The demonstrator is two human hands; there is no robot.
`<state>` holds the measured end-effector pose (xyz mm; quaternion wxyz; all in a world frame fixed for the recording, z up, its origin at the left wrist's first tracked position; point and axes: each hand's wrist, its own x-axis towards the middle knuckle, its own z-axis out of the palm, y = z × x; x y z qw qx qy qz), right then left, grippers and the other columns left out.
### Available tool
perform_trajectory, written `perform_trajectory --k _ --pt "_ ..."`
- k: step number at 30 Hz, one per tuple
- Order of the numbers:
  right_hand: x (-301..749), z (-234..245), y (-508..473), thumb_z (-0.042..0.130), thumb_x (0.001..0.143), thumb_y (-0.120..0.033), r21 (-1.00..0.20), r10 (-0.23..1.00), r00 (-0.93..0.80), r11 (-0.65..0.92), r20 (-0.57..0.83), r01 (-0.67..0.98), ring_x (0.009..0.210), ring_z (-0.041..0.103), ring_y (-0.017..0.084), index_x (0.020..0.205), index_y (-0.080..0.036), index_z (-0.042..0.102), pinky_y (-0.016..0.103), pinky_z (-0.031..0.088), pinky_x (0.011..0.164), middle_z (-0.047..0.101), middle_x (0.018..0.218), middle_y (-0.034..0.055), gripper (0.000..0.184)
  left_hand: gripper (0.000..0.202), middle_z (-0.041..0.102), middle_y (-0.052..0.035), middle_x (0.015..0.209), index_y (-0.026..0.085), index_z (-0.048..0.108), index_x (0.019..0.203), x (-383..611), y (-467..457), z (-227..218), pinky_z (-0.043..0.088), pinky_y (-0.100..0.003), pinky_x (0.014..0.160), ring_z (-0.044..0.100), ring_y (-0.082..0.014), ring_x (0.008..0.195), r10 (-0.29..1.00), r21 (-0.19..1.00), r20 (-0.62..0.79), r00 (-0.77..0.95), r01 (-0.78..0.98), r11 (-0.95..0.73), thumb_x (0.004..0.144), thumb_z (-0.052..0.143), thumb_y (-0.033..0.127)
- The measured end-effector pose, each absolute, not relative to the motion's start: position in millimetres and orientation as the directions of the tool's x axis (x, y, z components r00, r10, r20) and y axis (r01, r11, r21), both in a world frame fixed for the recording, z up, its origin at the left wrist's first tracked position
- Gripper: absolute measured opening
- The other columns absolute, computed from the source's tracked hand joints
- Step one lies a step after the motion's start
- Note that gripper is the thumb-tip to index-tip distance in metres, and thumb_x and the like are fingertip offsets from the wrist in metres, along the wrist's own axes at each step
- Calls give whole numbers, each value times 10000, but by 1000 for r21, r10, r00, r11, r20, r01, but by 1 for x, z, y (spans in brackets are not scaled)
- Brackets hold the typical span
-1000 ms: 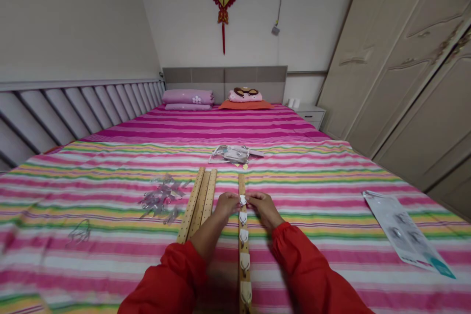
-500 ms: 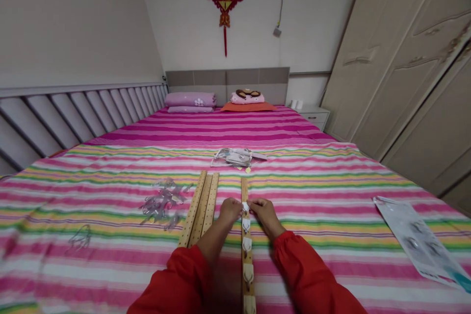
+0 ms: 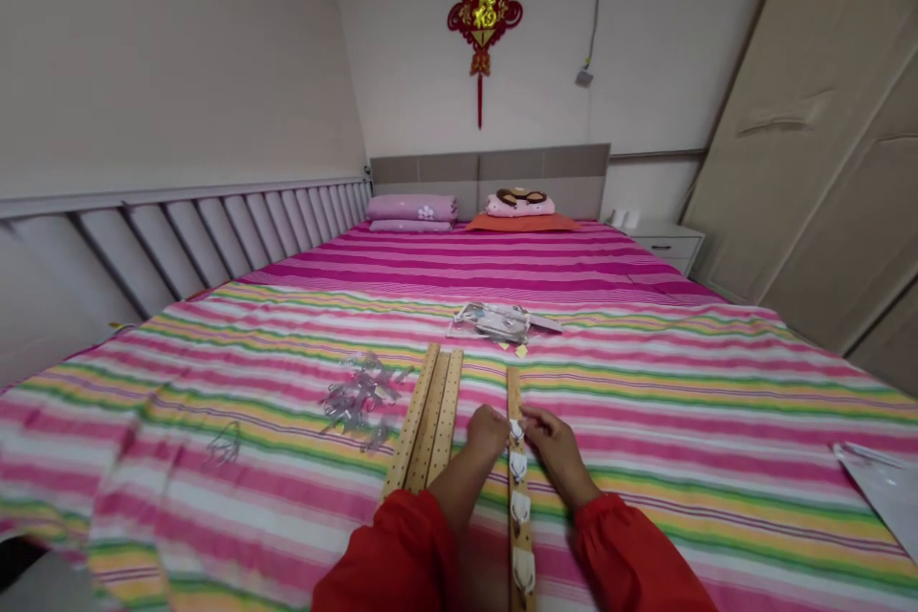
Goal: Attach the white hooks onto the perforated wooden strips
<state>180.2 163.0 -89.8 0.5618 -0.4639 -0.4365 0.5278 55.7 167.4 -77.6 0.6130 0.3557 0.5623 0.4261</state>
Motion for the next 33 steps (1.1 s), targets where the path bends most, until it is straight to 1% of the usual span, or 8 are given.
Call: perform_trajectory --k 6,10,13,17,21,24,29,33 --pt "182 -83 154 765 493 -420 -988 999 31 -6 -10 -154 531 507 149 750 -156 708 277 397 516 617 569 -2 373 110 520 14 458 166 556 594 50 155 -52 437 -271 555 545 -151 511 934 910 -332 -131 218 353 693 592 134" --pt "184 -79 146 689 601 -519 -995 1000 19 -16 -18 -103 470 433 129 765 -152 702 262 322 454 514 495 -38 402 92 645 -29 650 144 635 670 -6 147 -17 454 -230 611 589 -140 642 989 863 -120 -83 484 145 718 565 181" --pt "185 -79 145 688 594 -540 -997 1000 22 7 6 -74 475 423 130 723 -155 687 261 307 453 492 493 -41 406 103 665 -28 751 145 655 699 -67 141 3 440 -231 690 596 -153 752 990 744 3 -139 662 91 689 553 134" --pt "185 -81 147 676 589 -572 -998 999 29 24 22 -58 479 419 131 665 -165 659 263 302 459 489 496 -37 414 131 638 -75 677 130 644 636 -127 133 10 425 -303 686 602 -214 725 970 506 50 -238 843 180 711 542 162" --pt "185 -80 147 671 588 -580 -999 999 34 11 10 -44 460 399 127 660 -171 656 264 278 444 482 483 -38 415 152 662 -153 888 118 677 788 -146 133 1 431 -334 721 622 -266 842 958 319 81 -276 917 238 710 576 200" --pt "185 -80 146 674 598 -560 -998 999 32 -3 -5 -58 456 397 122 679 -171 662 259 274 438 480 483 -43 397 188 653 -160 975 127 678 857 -146 137 -6 437 -323 745 624 -263 896 957 242 93 -274 939 245 712 577 191" --pt "186 -81 147 684 604 -543 -997 999 35 -19 -22 -81 442 389 111 693 -170 663 249 264 425 476 478 -52 384 193 648 -158 973 123 668 840 -143 142 -9 439 -315 745 622 -247 898 955 210 122 -272 947 243 730 510 116" --pt "186 -85 148 700 603 -528 -992 999 28 -24 -28 -126 440 387 105 700 -166 663 242 261 421 492 483 -48 377 170 640 -142 977 126 666 785 -149 142 -6 429 -307 706 616 -229 847 947 262 162 -277 937 229 759 501 155"
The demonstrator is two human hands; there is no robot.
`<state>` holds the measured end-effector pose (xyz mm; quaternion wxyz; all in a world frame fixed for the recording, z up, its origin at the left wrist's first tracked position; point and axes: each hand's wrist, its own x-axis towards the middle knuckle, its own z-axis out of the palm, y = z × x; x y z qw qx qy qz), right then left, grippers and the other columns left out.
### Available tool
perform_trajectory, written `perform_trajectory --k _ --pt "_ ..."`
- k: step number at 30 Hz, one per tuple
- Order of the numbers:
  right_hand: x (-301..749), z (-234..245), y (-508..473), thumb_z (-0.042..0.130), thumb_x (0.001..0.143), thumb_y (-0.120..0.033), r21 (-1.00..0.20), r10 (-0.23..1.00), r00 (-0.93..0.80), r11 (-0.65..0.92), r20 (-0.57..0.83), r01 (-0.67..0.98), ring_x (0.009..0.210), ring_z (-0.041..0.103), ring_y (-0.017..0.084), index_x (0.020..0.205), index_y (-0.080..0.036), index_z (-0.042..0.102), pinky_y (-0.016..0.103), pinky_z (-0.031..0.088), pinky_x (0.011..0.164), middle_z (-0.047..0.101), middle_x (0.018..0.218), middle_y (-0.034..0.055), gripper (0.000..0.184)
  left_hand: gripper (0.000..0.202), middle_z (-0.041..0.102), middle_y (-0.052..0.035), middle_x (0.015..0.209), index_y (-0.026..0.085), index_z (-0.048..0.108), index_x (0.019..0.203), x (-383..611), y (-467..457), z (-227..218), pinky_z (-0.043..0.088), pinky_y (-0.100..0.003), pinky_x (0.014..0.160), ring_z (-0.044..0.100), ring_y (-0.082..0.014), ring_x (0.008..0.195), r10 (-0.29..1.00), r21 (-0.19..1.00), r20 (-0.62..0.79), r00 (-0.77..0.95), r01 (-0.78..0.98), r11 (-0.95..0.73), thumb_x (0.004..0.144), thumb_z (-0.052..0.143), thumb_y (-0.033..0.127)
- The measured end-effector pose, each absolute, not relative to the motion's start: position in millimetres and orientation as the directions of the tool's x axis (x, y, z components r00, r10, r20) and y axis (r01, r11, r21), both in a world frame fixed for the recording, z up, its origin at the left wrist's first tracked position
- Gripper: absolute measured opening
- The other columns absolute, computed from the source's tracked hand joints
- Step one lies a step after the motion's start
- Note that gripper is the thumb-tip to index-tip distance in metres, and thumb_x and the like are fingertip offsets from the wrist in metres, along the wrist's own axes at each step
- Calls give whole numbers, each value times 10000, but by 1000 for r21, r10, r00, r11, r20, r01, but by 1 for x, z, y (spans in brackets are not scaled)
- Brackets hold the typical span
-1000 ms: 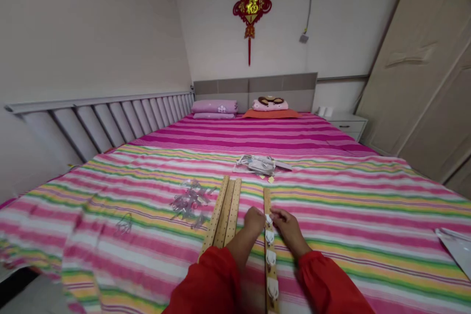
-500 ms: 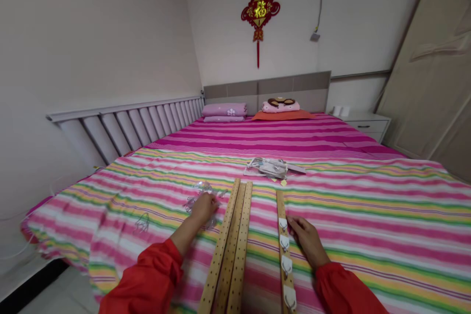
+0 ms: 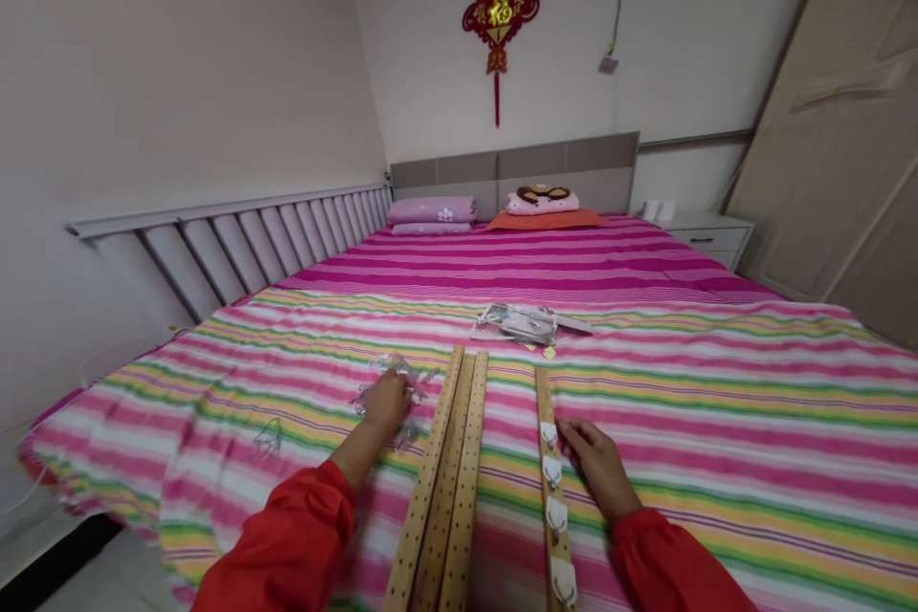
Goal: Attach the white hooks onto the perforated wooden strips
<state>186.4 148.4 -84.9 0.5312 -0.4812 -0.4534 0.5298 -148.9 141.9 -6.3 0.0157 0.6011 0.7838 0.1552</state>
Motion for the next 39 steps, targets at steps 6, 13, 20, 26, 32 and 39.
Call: perform_trajectory --k 6,13,20,26,32,39 --pt "187 -88 150 696 612 -512 -991 1000 23 -11 -14 -130 454 397 109 701 -159 668 241 268 427 494 484 -43 365 157 580 -2 561 157 603 546 -170 145 9 381 -239 576 548 -153 606 909 773 161 -384 622 126 622 627 292" --pt "186 -85 150 699 583 -479 -991 1000 29 -7 -11 -134 472 417 118 708 -155 678 244 284 435 509 495 -36 348 327 615 6 565 147 646 650 -176 138 22 382 -224 533 523 -116 537 878 944 92 -469 321 72 526 674 449" --pt "185 -81 146 694 586 -448 -991 999 38 -5 -10 -137 449 420 117 709 -155 684 247 286 439 499 466 -47 318 286 601 41 522 145 630 634 -165 133 15 401 -198 522 537 -89 506 852 1000 -4 -524 24 19 521 752 378" --pt "189 -76 148 684 560 -460 -989 998 15 -59 -62 -139 410 395 99 700 -144 669 238 263 420 500 454 -47 345 163 594 36 525 151 584 660 -162 126 13 438 -153 477 555 -64 472 844 973 -147 -517 -228 30 685 714 245" --pt "157 -37 152 680 523 -421 -994 997 -70 15 23 -111 369 372 78 524 -181 578 225 280 397 456 403 -70 261 94 643 -1 606 145 579 725 -155 113 14 504 -144 493 622 -77 524 869 910 -246 -429 -410 55 767 663 148" --pt "59 0 143 662 563 -338 -991 952 -298 38 76 -131 423 504 117 651 -166 687 235 366 418 578 481 -31 195 128 669 1 627 139 598 801 -144 101 5 510 -138 465 640 -83 511 892 832 -332 -308 -541 123 729 700 109"
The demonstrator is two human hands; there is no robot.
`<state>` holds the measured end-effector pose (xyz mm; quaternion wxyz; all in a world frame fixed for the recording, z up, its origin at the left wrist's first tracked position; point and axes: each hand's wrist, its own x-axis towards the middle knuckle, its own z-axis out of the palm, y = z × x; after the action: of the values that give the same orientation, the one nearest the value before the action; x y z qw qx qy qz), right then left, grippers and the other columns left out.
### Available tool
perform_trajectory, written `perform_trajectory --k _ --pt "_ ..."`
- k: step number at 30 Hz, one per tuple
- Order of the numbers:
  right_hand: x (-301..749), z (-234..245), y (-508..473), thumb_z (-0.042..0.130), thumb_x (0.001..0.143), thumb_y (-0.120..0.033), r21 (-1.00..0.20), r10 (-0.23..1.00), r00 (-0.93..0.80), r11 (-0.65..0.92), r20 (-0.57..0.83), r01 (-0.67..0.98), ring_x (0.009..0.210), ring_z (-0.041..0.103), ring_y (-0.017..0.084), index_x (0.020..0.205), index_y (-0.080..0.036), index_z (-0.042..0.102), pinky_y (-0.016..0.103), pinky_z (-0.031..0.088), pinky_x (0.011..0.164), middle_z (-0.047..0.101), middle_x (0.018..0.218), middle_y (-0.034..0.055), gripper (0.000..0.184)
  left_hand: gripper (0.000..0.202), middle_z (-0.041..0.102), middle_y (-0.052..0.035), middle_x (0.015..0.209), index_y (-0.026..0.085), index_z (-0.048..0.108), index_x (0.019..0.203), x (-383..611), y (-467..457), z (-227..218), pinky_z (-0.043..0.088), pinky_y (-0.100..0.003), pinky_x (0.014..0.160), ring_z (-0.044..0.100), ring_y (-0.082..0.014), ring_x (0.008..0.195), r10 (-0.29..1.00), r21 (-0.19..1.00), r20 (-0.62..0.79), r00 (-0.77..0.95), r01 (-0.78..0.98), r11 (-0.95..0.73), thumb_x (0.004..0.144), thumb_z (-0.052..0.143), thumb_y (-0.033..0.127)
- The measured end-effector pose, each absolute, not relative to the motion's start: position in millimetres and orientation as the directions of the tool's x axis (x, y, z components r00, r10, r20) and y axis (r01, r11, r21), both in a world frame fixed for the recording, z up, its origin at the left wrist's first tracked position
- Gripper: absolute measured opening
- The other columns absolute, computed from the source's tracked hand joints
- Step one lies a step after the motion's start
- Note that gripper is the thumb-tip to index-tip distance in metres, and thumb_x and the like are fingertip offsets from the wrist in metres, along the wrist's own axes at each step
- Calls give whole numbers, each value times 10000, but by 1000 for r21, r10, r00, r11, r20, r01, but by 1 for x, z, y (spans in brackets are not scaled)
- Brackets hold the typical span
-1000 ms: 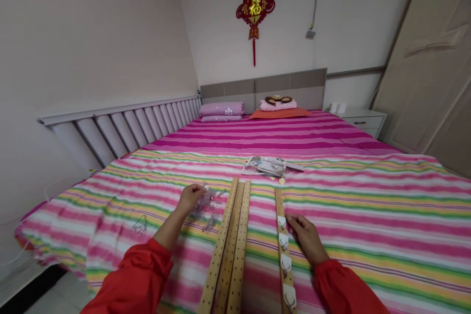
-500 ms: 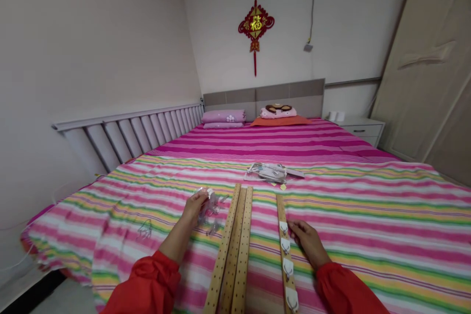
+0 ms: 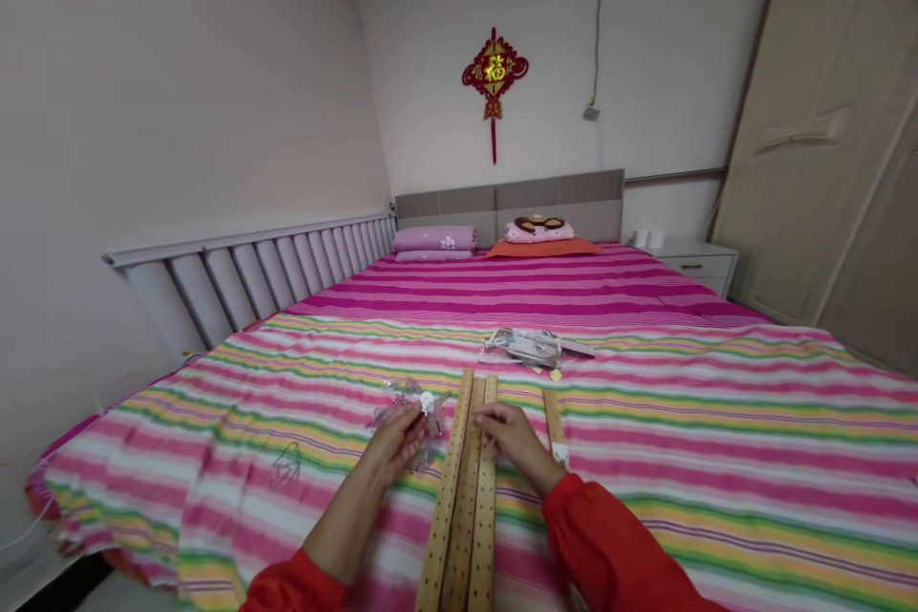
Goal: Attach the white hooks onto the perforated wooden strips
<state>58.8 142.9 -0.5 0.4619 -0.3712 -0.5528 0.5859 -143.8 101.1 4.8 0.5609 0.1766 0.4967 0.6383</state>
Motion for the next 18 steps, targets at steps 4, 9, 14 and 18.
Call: perform_trajectory --k 4,9,14,18 --pt "21 -2 136 629 594 -309 -990 946 -314 41 83 -138 398 468 106 693 -163 693 232 357 412 544 445 -51 188 159 638 12 574 134 611 757 -143 94 3 462 -122 424 605 -71 469 904 860 -323 -279 -485 158 684 749 160" --pt "1 -12 133 633 608 -329 -987 946 -293 111 141 -114 450 488 121 592 -171 662 247 391 461 567 464 -34 162 165 582 44 517 133 605 688 -140 85 4 386 -106 379 525 -39 409 924 875 -279 -261 -465 132 657 763 171" --pt "-3 -15 132 602 652 -293 -973 933 -279 229 226 -23 538 530 149 563 -185 601 259 420 529 585 524 -20 141 173 549 58 492 122 588 645 -141 84 0 355 -93 370 466 -13 376 906 864 -280 -317 -495 94 653 760 145" --pt "1 -15 119 550 700 -202 -934 901 -298 351 315 74 601 530 160 591 -193 583 264 412 587 561 579 -13 114 116 600 38 573 132 595 705 -151 87 -8 395 -86 409 542 -22 452 863 841 -312 -397 -538 56 720 709 141"
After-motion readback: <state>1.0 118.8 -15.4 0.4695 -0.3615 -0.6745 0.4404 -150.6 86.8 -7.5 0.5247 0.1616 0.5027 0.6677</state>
